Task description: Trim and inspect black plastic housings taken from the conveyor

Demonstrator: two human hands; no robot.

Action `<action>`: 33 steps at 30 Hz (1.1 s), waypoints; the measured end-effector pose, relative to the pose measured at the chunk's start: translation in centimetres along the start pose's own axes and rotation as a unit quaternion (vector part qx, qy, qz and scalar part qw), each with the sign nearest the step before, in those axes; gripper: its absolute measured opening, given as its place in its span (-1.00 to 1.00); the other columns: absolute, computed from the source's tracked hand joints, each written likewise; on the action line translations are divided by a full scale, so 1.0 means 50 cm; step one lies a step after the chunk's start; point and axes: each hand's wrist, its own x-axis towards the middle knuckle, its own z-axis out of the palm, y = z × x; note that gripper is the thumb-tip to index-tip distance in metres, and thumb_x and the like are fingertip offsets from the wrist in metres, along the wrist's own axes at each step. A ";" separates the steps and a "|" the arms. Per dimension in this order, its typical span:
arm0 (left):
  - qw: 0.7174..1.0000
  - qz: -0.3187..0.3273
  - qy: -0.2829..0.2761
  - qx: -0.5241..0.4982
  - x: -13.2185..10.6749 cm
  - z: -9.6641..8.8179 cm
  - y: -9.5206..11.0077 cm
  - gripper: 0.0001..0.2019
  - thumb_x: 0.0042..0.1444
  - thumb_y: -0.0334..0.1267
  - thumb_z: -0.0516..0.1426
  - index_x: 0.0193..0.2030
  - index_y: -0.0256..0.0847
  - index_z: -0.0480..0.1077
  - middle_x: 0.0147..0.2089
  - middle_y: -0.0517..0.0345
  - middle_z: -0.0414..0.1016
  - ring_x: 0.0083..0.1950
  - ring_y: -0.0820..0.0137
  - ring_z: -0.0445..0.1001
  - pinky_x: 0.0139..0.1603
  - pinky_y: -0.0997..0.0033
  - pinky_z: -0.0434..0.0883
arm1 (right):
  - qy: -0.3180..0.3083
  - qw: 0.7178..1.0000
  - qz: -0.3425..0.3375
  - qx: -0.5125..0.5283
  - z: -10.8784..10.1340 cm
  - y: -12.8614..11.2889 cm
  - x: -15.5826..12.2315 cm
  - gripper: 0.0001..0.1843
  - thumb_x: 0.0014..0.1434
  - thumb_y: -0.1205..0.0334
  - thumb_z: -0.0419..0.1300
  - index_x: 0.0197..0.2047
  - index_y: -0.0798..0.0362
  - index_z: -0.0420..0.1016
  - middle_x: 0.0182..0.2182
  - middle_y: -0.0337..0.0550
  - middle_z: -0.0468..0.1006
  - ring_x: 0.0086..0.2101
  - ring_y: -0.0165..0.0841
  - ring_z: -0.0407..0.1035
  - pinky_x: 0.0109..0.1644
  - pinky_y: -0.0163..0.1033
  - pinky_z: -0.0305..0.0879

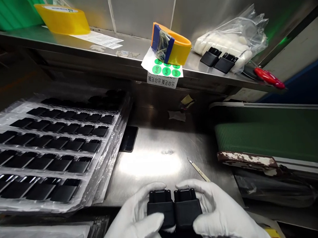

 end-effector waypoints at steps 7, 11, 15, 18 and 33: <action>0.996 -0.014 0.005 0.086 0.022 -0.003 -0.012 -0.52 -0.07 -0.47 0.30 0.04 -0.17 0.41 -0.25 0.14 0.57 -0.47 0.46 0.50 -0.42 0.51 0.45 | 0.045 0.999 0.015 0.000 0.014 -0.035 -0.013 -0.24 -0.23 0.60 0.31 0.10 0.06 0.45 -0.40 -0.29 0.59 -0.65 -0.54 0.38 -0.64 -0.48 0.21; 0.961 0.178 -0.057 0.205 0.033 -0.008 -0.019 -0.82 -0.01 -0.46 0.29 -0.24 -0.16 0.56 -0.29 0.15 0.57 -0.24 0.32 0.54 -0.18 0.38 0.49 | 0.059 0.993 -0.090 -0.046 0.007 -0.013 -0.009 -0.55 -0.19 0.49 0.44 -0.17 -0.01 0.64 -0.34 -0.25 0.62 -0.30 -0.32 0.51 -0.21 -0.32 0.44; 0.813 0.462 -0.043 0.351 0.052 -0.021 -0.033 -0.69 0.05 -0.51 0.23 -0.08 -0.13 0.49 -0.39 0.21 0.50 -0.34 0.39 0.47 -0.10 0.27 0.45 | 0.058 0.953 -0.268 -0.132 -0.005 0.024 0.003 -0.62 -0.09 0.32 0.46 -0.15 -0.12 0.61 -0.16 -0.16 0.61 -0.15 -0.18 0.50 -0.04 -0.15 0.45; 0.735 0.546 -0.002 0.402 0.062 -0.026 -0.037 -0.47 0.06 -0.48 0.23 0.18 -0.17 0.29 -0.32 0.20 0.50 -0.27 0.37 0.49 0.09 0.16 0.38 | 0.050 0.901 -0.370 -0.219 -0.008 0.030 0.008 -0.49 0.01 0.33 0.41 0.02 -0.28 0.51 -0.15 -0.22 0.61 -0.16 -0.24 0.51 -0.05 -0.18 0.47; 0.663 0.600 0.019 0.448 0.070 -0.030 -0.031 -0.37 0.15 -0.43 0.13 0.35 -0.16 0.05 -0.26 0.25 0.58 -0.11 0.34 0.50 0.27 0.15 0.22 | 0.059 0.825 -0.503 -0.252 0.006 0.020 0.005 -0.30 0.10 0.52 0.23 0.27 -0.12 0.27 -0.25 -0.21 0.55 -0.26 -0.35 0.48 -0.13 -0.26 0.48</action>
